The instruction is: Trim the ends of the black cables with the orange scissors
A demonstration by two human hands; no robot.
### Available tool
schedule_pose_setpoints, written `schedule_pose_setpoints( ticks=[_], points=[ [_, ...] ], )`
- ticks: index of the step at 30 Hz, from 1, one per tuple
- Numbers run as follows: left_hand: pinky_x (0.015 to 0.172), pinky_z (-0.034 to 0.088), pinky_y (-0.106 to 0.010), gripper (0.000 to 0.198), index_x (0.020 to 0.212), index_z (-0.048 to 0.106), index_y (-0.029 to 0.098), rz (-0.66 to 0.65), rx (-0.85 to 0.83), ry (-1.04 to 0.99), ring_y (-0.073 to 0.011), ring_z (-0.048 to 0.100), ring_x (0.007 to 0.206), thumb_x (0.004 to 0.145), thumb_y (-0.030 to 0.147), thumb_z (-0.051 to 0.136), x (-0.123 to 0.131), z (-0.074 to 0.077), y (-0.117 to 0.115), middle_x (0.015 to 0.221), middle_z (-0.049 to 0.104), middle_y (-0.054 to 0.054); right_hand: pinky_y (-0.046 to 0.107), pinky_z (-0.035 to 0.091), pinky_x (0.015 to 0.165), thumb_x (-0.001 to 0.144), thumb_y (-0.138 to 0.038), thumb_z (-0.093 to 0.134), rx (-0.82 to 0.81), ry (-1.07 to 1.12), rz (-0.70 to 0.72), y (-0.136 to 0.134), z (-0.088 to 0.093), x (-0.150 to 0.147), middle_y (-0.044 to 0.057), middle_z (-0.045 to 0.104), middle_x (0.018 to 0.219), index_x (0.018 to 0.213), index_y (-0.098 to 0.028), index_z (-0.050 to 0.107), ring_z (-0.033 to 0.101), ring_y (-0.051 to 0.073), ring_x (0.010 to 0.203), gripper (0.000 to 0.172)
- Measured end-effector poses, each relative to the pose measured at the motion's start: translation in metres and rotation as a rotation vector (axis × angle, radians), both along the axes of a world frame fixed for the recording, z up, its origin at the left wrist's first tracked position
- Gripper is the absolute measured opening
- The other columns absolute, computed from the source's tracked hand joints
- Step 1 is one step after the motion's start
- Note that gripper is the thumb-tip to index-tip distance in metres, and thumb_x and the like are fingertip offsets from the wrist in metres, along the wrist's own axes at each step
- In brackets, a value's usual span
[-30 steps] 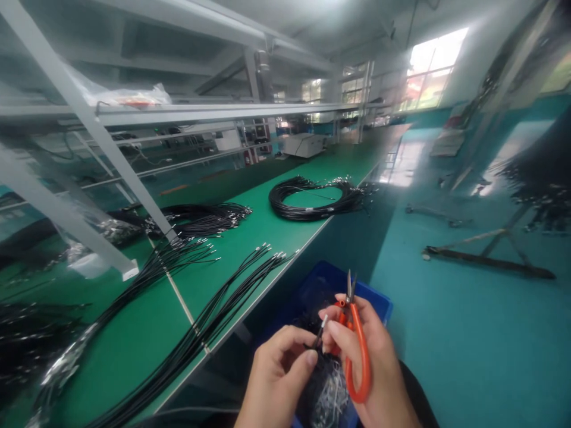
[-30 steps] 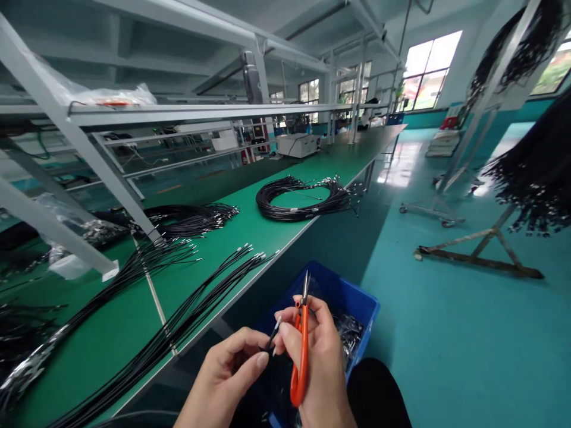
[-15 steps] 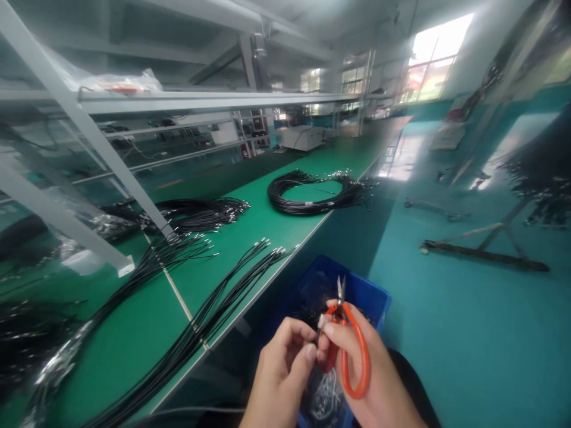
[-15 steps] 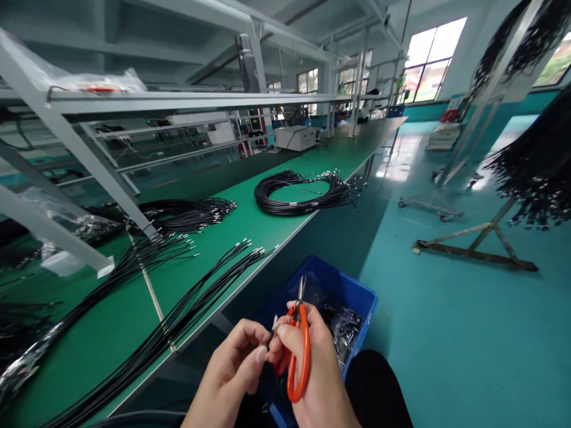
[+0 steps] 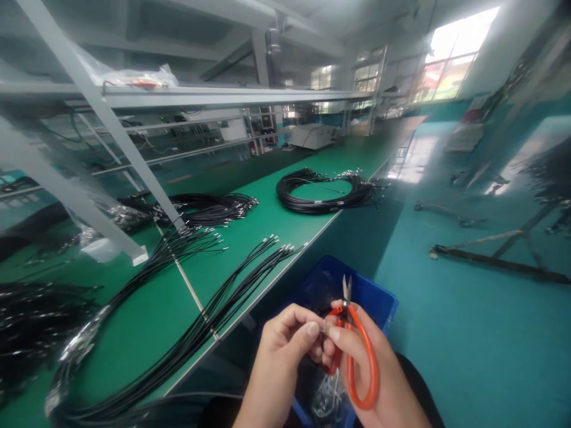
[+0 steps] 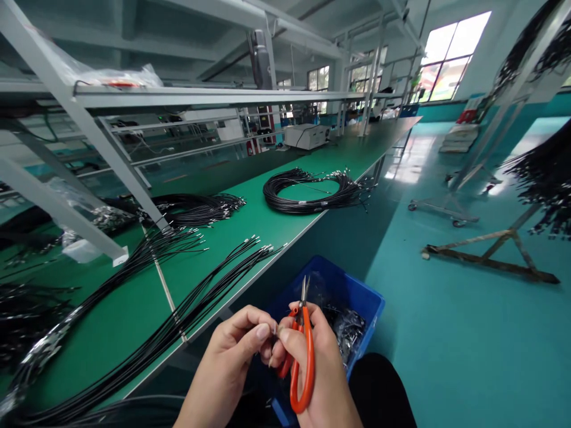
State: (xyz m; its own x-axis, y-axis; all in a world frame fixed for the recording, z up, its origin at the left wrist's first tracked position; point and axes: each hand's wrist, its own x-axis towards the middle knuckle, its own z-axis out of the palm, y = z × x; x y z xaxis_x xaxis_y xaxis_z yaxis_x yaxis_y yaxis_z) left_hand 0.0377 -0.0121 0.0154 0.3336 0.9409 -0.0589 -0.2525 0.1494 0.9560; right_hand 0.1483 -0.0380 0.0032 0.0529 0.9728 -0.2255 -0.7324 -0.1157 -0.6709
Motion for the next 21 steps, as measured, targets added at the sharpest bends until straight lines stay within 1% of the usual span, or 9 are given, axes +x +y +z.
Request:
schedule_pose_setpoints(
  ticks=[4,8,11,12,14,16,18,20,21],
  points=[
    [0.053,0.040,-0.021,0.009,0.075,0.054,0.014,-0.001,-0.017,-0.070,-0.0093,0.049,0.052,0.081,0.019,0.058,0.001,-0.004,0.000,0.058,0.056,0.002,0.023,0.042,0.053,0.075,-0.018,0.066,-0.009,0.038,0.005,-0.001,-0.001,-0.001,-0.004,0.057,0.066,0.095,-0.020,0.048,0.052,0.011,0.055,0.026],
    [0.054,0.040,-0.021,0.011,0.072,0.052,0.015,-0.034,0.001,-0.101,-0.0093,0.049,0.054,0.080,0.017,0.059,0.001,-0.009,0.001,0.060,0.056,0.002,0.022,0.041,0.052,0.080,-0.015,0.059,0.011,0.067,0.013,-0.001,-0.001,-0.001,-0.003,0.057,0.069,0.093,-0.020,0.050,0.052,0.011,0.057,0.017],
    [0.056,0.042,-0.022,0.010,0.072,0.052,0.016,0.019,0.046,-0.025,-0.0092,0.049,0.056,0.081,0.017,0.056,-0.004,-0.010,0.002,0.065,0.054,0.002,0.023,0.042,0.054,0.080,-0.016,0.059,-0.014,0.085,0.002,0.000,-0.002,-0.001,-0.002,0.058,0.068,0.095,-0.019,0.052,0.053,0.012,0.058,0.017],
    [0.057,0.042,-0.022,0.007,0.074,0.053,0.017,0.073,0.098,0.065,-0.0097,0.050,0.057,0.081,0.017,0.055,-0.006,-0.010,0.002,0.067,0.053,0.002,0.024,0.043,0.055,0.079,-0.017,0.061,-0.029,0.090,-0.008,0.000,-0.002,-0.001,-0.001,0.058,0.068,0.096,-0.018,0.052,0.053,0.012,0.058,0.020],
    [0.061,0.045,-0.023,0.004,0.082,0.056,0.019,0.202,0.296,0.319,-0.0116,0.053,0.063,0.081,0.015,0.054,-0.010,-0.008,0.001,0.074,0.055,0.000,0.024,0.044,0.057,0.077,-0.016,0.064,-0.058,0.092,-0.032,0.001,-0.001,-0.001,-0.001,0.059,0.069,0.096,-0.018,0.052,0.054,0.012,0.059,0.023],
    [0.065,0.046,-0.023,0.016,0.092,0.060,0.020,0.279,0.579,0.579,-0.0131,0.057,0.071,0.081,0.011,0.052,-0.012,-0.006,-0.002,0.086,0.056,-0.003,0.024,0.045,0.057,0.077,-0.016,0.064,-0.071,0.099,-0.035,0.001,-0.001,-0.002,-0.001,0.059,0.070,0.096,-0.018,0.052,0.054,0.012,0.060,0.022],
    [0.065,0.047,-0.021,0.022,0.093,0.063,0.022,0.302,0.840,0.782,-0.0126,0.059,0.072,0.081,0.009,0.051,-0.014,-0.006,-0.003,0.095,0.056,-0.005,0.023,0.044,0.054,0.078,-0.016,0.063,-0.067,0.112,-0.020,0.001,0.000,-0.003,0.000,0.059,0.070,0.095,-0.018,0.053,0.055,0.013,0.061,0.020],
    [0.064,0.047,-0.020,0.022,0.090,0.066,0.023,0.336,0.977,0.908,-0.0131,0.061,0.073,0.081,0.009,0.052,-0.016,-0.007,-0.003,0.097,0.057,-0.006,0.022,0.043,0.053,0.079,-0.016,0.062,-0.059,0.131,-0.014,0.002,0.000,-0.004,0.000,0.060,0.070,0.095,-0.018,0.053,0.055,0.013,0.061,0.019],
    [0.064,0.047,-0.021,0.021,0.087,0.067,0.023,0.370,0.986,0.933,-0.0141,0.061,0.075,0.081,0.009,0.052,-0.018,-0.008,-0.003,0.096,0.058,-0.006,0.022,0.043,0.053,0.078,-0.015,0.063,-0.056,0.139,-0.018,0.002,-0.001,-0.004,0.000,0.060,0.070,0.094,-0.018,0.053,0.055,0.013,0.060,0.019]
  ],
)
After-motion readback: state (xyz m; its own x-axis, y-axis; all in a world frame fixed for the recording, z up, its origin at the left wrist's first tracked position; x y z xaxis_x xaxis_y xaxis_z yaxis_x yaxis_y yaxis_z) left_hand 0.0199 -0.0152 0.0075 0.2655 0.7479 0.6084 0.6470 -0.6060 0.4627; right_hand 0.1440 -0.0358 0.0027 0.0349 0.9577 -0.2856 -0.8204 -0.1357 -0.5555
